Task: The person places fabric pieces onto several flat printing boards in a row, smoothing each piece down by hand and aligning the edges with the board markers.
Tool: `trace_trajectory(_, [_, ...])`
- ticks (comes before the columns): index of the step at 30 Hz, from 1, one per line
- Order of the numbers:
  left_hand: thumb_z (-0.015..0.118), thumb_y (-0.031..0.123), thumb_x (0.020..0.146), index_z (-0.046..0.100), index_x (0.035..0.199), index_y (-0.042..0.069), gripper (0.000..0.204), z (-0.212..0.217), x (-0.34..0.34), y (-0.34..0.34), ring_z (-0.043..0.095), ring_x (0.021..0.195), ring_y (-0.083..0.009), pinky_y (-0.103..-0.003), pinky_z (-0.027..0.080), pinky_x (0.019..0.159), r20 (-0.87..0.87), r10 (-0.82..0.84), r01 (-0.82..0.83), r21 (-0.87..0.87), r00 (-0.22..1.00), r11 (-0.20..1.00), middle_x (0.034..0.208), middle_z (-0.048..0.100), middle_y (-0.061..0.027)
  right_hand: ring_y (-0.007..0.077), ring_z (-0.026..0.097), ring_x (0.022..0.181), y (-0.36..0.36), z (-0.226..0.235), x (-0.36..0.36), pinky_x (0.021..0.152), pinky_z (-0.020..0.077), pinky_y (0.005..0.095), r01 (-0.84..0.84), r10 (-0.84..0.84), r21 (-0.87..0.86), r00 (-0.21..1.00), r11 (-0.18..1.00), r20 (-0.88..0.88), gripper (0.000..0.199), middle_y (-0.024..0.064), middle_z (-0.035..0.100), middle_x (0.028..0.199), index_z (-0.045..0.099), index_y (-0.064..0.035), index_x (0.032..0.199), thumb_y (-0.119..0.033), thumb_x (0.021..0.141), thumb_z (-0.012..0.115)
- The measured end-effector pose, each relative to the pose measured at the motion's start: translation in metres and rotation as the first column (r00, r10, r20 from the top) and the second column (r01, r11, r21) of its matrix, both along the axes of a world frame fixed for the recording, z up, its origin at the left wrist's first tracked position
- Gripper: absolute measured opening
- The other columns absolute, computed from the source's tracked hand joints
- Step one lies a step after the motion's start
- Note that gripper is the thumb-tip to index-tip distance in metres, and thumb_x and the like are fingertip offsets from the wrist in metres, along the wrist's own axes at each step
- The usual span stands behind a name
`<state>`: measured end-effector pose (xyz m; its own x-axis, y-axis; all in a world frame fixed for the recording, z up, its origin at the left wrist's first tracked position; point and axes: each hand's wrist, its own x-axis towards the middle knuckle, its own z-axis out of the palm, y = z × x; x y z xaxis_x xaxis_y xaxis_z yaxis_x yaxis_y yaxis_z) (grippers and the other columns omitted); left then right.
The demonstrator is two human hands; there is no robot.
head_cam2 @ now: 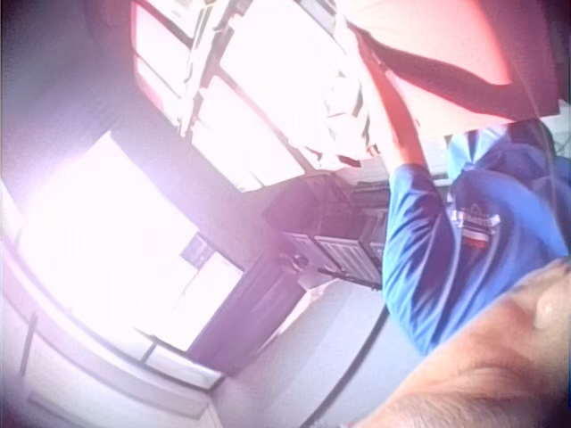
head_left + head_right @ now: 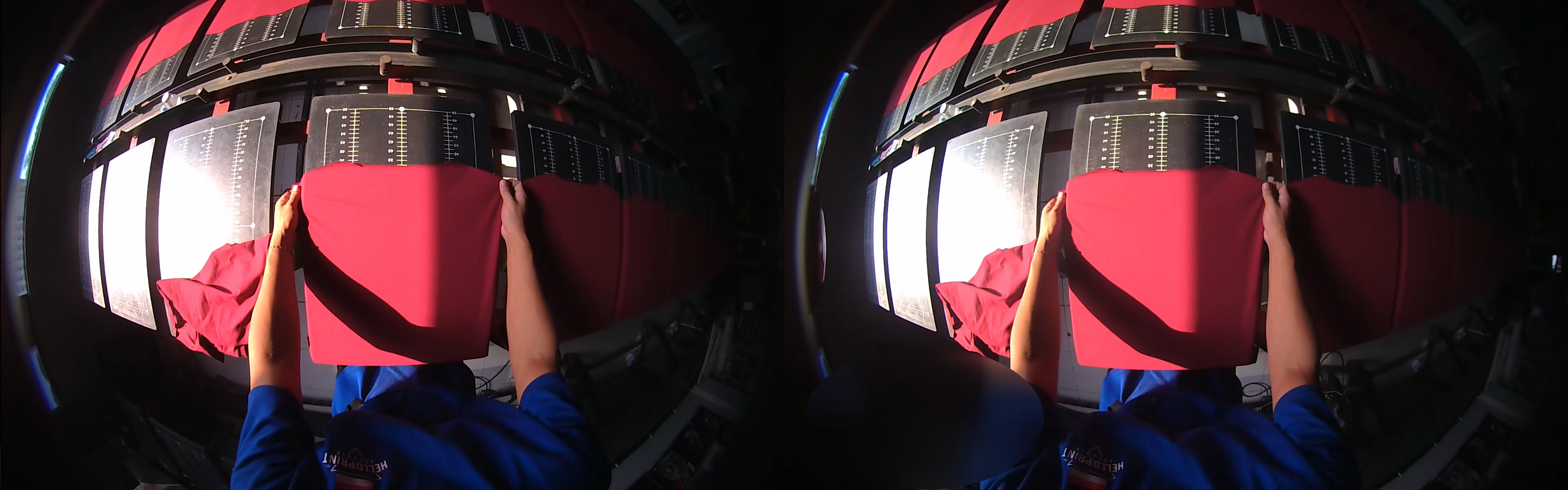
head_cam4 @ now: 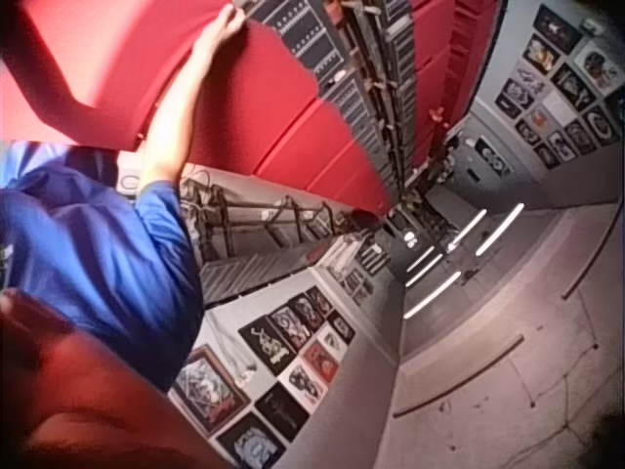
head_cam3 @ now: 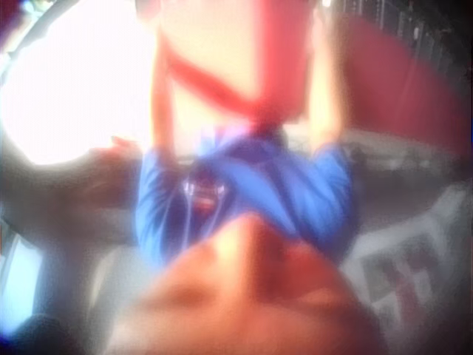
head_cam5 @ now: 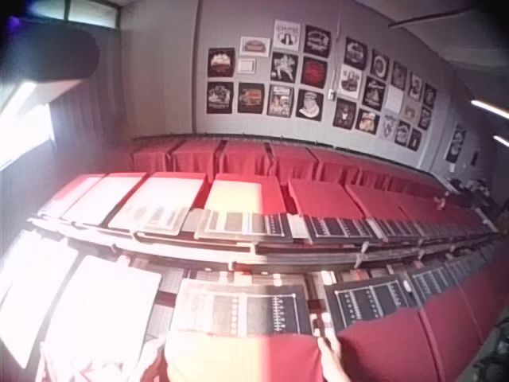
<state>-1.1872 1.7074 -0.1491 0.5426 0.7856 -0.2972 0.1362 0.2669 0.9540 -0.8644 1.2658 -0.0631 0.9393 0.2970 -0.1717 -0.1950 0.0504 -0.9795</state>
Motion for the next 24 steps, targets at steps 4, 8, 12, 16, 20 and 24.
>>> trace_trajectory(4, [0.058,0.027,0.105,0.069,0.11,-0.003,0.032,-0.005,-0.001,-0.004,0.062,0.095,-0.0085,-0.023,0.048,0.088,0.084,-0.071,0.074,-0.036,0.994,0.997,0.105,0.07,-0.0008,0.009,0.052,0.1,-0.001,0.007,0.0,0.094,0.0396,0.0266,0.034,-0.035,0.019,0.999,0.999,0.014,0.016,-0.0015,0.06,0.104,0.06,-0.0076,0.107,-0.021,0.1,0.063])
trace_trajectory(8, [0.058,0.031,0.104,0.067,0.11,-0.004,0.036,0.015,0.0,-0.008,0.065,0.095,-0.0168,-0.029,0.05,0.085,-0.158,-0.058,0.081,0.141,0.986,0.987,0.1,0.072,-0.009,0.0127,0.055,0.102,0.004,-0.002,0.003,0.095,0.0417,0.0289,0.047,-0.046,-0.112,0.999,0.993,0.006,0.022,0.0024,0.062,0.108,0.06,-0.005,0.111,-0.023,0.1,0.064])
trace_trajectory(12, [0.056,0.026,0.102,0.056,0.13,-0.003,0.041,0.05,0.013,-0.06,0.059,0.114,-0.0424,-0.045,0.048,0.099,-0.431,0.19,0.232,0.747,0.882,0.623,0.124,0.062,-0.025,0.0163,0.058,0.104,0.003,-0.007,0.006,0.096,0.0438,0.0311,0.083,-0.082,-0.272,0.997,0.959,0.013,0.028,0.0056,0.064,0.109,0.06,-0.0025,0.114,-0.026,0.1,0.064])
trace_trajectory(16, [0.059,0.025,0.099,0.048,0.143,0.002,0.051,0.147,0.067,-0.19,0.038,0.143,-0.0366,-0.048,0.032,0.116,-0.476,-0.094,0.481,0.824,0.874,0.299,0.15,0.046,-0.0165,0.0163,0.059,0.1,-0.003,-0.009,0.006,0.091,0.0461,0.032,0.069,-0.055,-0.326,0.997,0.943,0.05,0.028,0.0067,0.064,0.105,0.059,-0.0017,0.112,-0.027,0.1,0.063])
trace_trajectory(20, [0.045,0.047,0.103,0.037,0.154,0.008,0.065,0.141,0.118,-0.269,0.024,0.151,-0.0353,-0.051,0.02,0.123,-0.626,-0.516,0.704,0.708,0.585,-0.061,0.161,0.033,-0.0118,0.0167,0.058,0.097,0.009,0.005,-0.001,0.089,0.0463,0.0322,0.087,-0.041,-0.392,0.992,0.916,0.123,0.029,0.0067,0.064,0.103,0.059,-0.0028,0.112,-0.031,0.103,0.059])
trace_trajectory(24, [0.039,0.049,0.104,0.033,0.156,0.008,0.066,0.134,0.176,-0.232,0.019,0.153,-0.036,-0.052,0.015,0.124,-0.656,-0.308,0.693,0.721,0.689,0.011,0.164,0.028,-0.0108,0.0262,0.057,0.113,-0.006,0.007,-0.031,0.098,0.0437,0.0387,0.096,-0.008,-0.493,0.984,0.865,0.177,0.05,0.0141,0.058,0.122,0.053,-0.0017,0.126,-0.047,0.105,0.048])
